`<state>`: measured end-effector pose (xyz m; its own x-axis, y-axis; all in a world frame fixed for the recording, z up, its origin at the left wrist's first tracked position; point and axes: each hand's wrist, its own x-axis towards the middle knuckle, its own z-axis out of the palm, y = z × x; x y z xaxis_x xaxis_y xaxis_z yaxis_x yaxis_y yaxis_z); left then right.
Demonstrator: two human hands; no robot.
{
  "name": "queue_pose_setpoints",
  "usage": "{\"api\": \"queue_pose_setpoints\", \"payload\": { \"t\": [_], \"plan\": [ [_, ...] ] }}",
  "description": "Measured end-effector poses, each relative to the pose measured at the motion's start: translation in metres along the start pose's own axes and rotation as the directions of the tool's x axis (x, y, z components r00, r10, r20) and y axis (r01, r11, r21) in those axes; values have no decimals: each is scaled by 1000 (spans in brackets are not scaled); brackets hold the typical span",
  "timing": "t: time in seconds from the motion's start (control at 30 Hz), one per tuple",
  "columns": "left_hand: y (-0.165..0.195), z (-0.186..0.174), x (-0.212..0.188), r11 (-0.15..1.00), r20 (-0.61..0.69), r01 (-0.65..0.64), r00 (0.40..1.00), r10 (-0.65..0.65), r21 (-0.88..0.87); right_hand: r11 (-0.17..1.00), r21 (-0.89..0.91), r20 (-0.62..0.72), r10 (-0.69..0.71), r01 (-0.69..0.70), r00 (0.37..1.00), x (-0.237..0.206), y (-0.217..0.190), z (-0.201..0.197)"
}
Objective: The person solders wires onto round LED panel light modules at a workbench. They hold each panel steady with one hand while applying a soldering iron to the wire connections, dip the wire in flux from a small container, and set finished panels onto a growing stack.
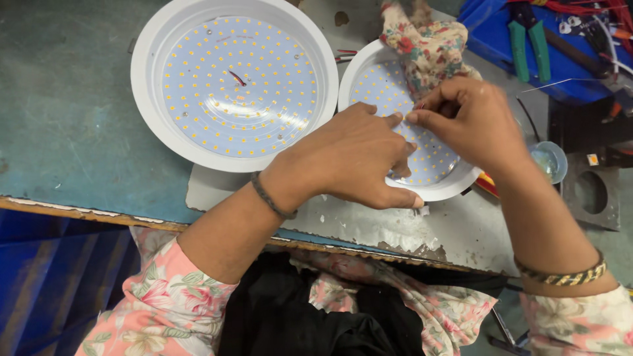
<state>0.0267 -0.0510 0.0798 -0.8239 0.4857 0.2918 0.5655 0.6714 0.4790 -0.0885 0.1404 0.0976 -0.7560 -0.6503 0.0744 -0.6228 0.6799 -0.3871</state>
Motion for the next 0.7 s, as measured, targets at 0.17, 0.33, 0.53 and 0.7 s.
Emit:
{"api": "queue_pose_setpoints", "payload": {
  "t": [0.17, 0.33, 0.53, 0.7],
  "plan": [
    [-2, 0, 0, 999, -30, 38, 999, -38, -13, 984, 171, 41, 49, -55, 998, -11, 9, 1],
    [-2, 1, 0, 999, -63, 32, 997, -33, -24, 963, 266, 25, 41, -46, 999, -14, 9, 3],
    [-4, 3, 0, 997, -109, 30, 993, -37, -68, 983, 185, -4, 17, -16, 1000, -25, 8, 2],
    [-7, 15, 9, 997, -209, 74, 975, -73, -4, 961, 266, -7, -77, 76, 997, -32, 2, 0]
  ]
}}
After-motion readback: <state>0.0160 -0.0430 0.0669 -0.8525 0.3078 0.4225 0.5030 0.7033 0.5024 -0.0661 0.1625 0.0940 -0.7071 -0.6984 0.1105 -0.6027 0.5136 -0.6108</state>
